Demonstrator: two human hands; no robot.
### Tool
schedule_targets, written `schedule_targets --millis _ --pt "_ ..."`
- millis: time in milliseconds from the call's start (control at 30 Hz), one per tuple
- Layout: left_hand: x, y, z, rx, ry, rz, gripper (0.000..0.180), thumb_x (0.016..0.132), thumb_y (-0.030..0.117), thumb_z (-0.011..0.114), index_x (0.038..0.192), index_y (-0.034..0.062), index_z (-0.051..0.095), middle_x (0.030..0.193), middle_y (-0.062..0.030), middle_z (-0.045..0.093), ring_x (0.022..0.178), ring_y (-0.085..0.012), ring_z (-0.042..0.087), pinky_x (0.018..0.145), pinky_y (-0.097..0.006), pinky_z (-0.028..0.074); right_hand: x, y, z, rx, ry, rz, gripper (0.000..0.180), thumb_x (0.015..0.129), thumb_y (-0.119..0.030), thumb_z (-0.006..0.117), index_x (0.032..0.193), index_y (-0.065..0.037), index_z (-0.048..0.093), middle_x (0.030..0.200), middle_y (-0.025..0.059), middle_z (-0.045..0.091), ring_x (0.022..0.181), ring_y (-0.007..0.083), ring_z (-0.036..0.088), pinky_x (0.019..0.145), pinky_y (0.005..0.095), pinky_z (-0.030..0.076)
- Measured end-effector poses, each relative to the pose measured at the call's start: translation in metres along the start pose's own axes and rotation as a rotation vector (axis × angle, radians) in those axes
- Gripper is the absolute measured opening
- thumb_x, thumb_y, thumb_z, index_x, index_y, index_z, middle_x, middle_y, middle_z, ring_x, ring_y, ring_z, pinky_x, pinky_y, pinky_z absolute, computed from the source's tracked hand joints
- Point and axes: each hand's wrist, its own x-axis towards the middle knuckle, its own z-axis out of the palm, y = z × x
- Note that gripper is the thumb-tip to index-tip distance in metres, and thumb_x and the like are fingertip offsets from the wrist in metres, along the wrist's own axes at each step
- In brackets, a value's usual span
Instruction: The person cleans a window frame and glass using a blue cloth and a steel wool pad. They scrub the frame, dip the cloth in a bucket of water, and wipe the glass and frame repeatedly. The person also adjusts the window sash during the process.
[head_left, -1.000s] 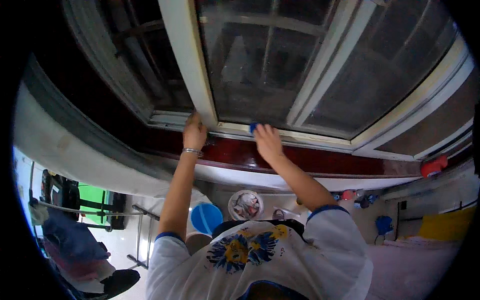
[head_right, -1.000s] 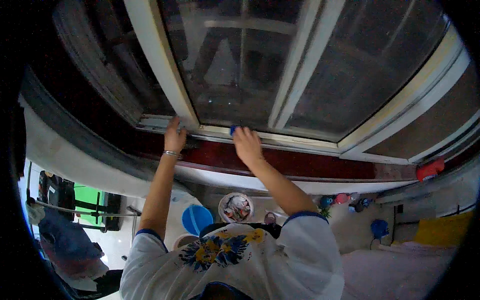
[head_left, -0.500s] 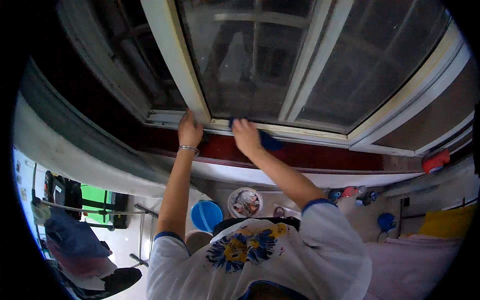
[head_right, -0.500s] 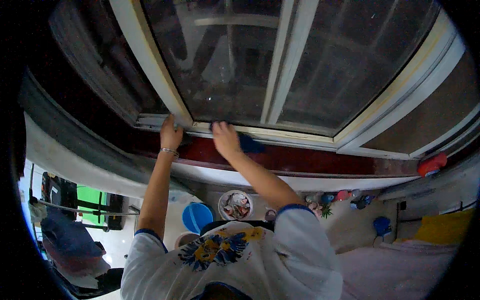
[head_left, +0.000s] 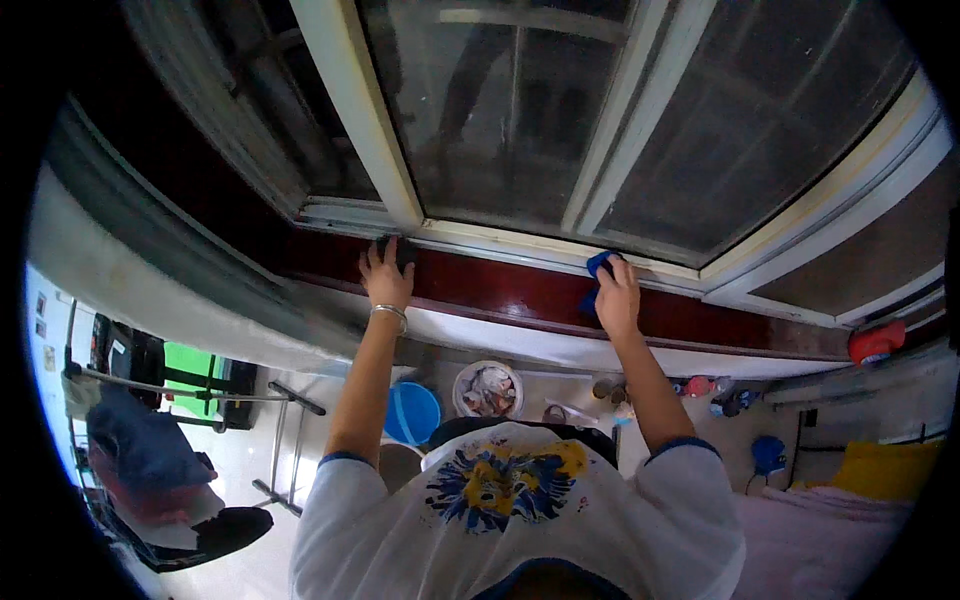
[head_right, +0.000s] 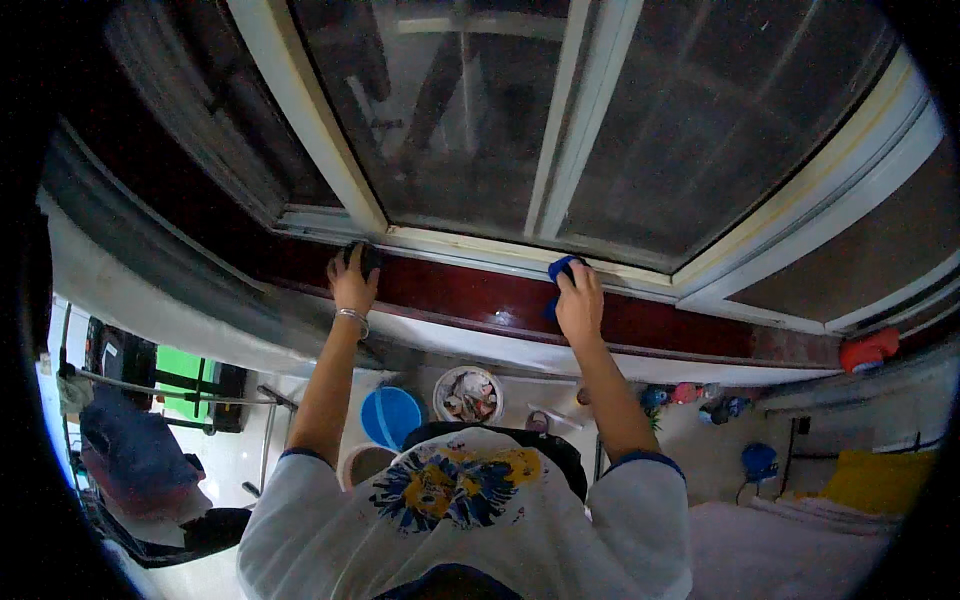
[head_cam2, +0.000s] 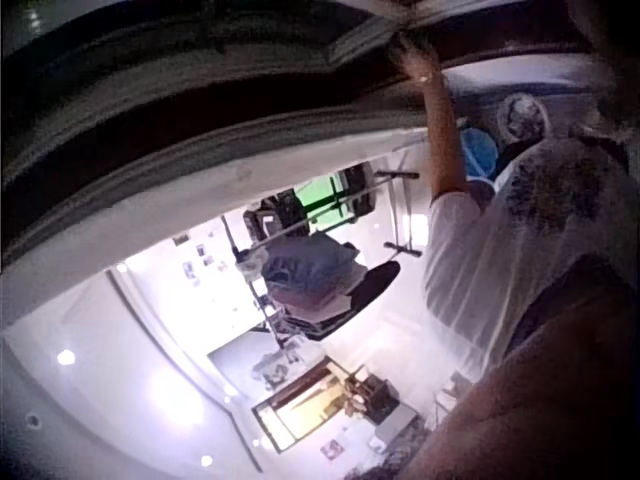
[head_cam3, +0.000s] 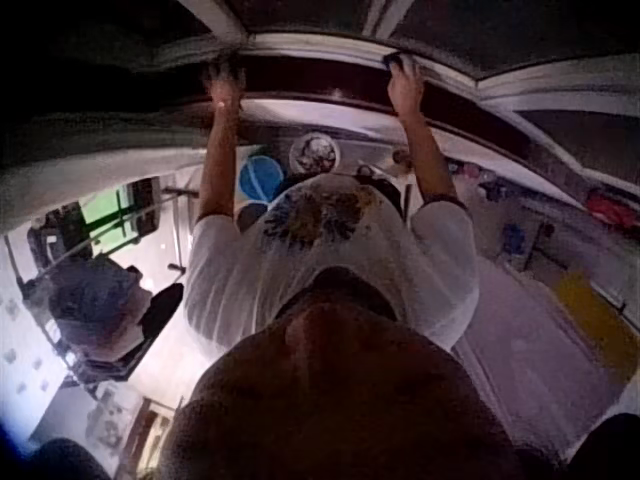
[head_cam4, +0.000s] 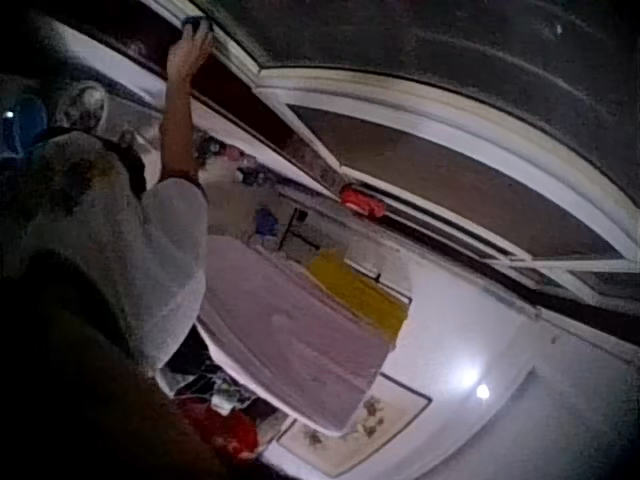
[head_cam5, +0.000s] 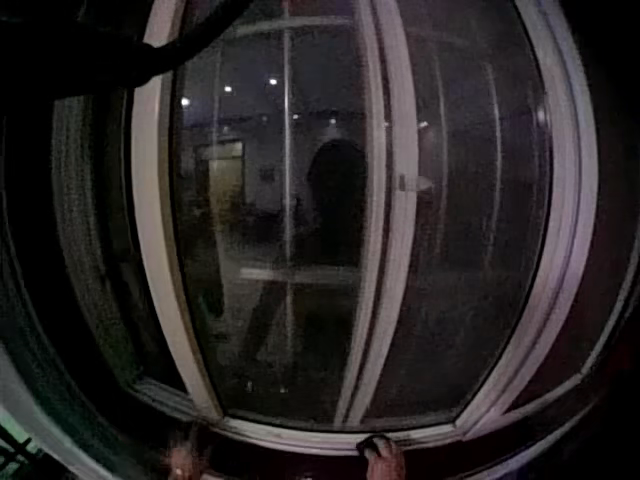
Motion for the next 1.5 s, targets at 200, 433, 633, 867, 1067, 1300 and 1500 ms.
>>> schedule_targets --millis 200,433,633,867,1067,1300,1500 --pt "0.013 -0.002 -0.003 0.005 0.001 0.165 0.044 0.064 0.009 0.072 0.104 0.0087 0.054 0.104 -0.0126 0.055 0.102 -0.0348 0.047 0.088 -0.046 0.039 -0.004 -0.01 0.001 0.075 -0.021 0.013 0.033 0.068 0.001 0.061 0.1 -0.003 0.065 0.115 0.0124 0.056 0.102 0.0329 0.053 0.088 0.0438 0.044" --pt "-0.023 0.067 -0.045 -0.269 0.127 0.221 0.04 0.06 0.01 0.075 0.095 0.0075 0.055 0.091 -0.0109 0.057 0.084 -0.0335 0.051 0.074 -0.044 0.041 -0.002 -0.057 -0.02 0.161 0.039 -0.018 0.028 0.073 -0.025 0.072 0.093 -0.007 0.067 0.101 0.0125 0.062 0.103 0.0313 0.053 0.091 0.048 0.034" --pt "-0.031 0.123 -0.035 -0.709 0.051 0.085 0.033 0.074 0.01 0.073 0.101 0.0007 0.056 0.091 -0.0134 0.062 0.081 -0.0288 0.058 0.074 -0.038 0.045 0.035 -0.141 0.017 1.112 -0.134 0.341 0.041 0.086 -0.017 0.062 0.123 -0.004 0.051 0.119 0.0193 0.051 0.108 0.036 0.05 0.093 0.0431 0.039" --pt "-0.036 0.086 -0.009 -1.189 -0.14 0.006 0.05 0.081 0.0 0.064 0.129 -0.0005 0.047 0.103 -0.0104 0.06 0.087 -0.0153 0.061 0.07 -0.025 0.051 0.087 -0.165 0.046 0.548 -0.047 0.06 0.051 0.081 -0.015 0.064 0.127 -0.005 0.045 0.113 0.018 0.049 0.107 0.0349 0.046 0.092 0.0454 0.035" --pt "0.038 0.001 -0.003 -0.866 0.038 -0.085 0.051 0.08 0.013 0.068 0.127 0.001 0.05 0.111 -0.0163 0.058 0.092 -0.0279 0.061 0.077 -0.036 0.051 0.119 -0.182 0.071 -0.004 -0.004 -0.196 0.025 0.078 -0.016 0.062 0.103 -0.014 0.061 0.106 0.0115 0.053 0.098 0.03 0.051 0.08 0.0446 0.041" --pt "0.102 -0.002 -0.027 -0.782 -0.065 0.141 0.046 0.077 0.029 0.073 0.106 -0.0021 0.055 0.099 -0.0221 0.059 0.092 -0.0385 0.057 0.079 -0.041 0.046 0.13 -0.216 0.109 -0.158 0.02 -0.32 0.019 0.078 -0.019 0.057 0.092 -0.011 0.066 0.105 0.0074 0.053 0.097 0.0263 0.05 0.077 0.045 0.043" --pt "0.11 -0.011 -0.021 -0.814 -0.1 0.102 0.05 0.073 0.035 0.076 0.102 -0.0017 0.057 0.095 -0.0211 0.06 0.089 -0.0378 0.058 0.076 -0.041 0.046 0.126 -0.195 0.083 -0.244 -0.134 -0.429 0.019 0.077 -0.019 0.057 0.091 -0.01 0.067 0.105 0.005 0.054 0.097 0.0241 0.05 0.076 0.0418 0.04"
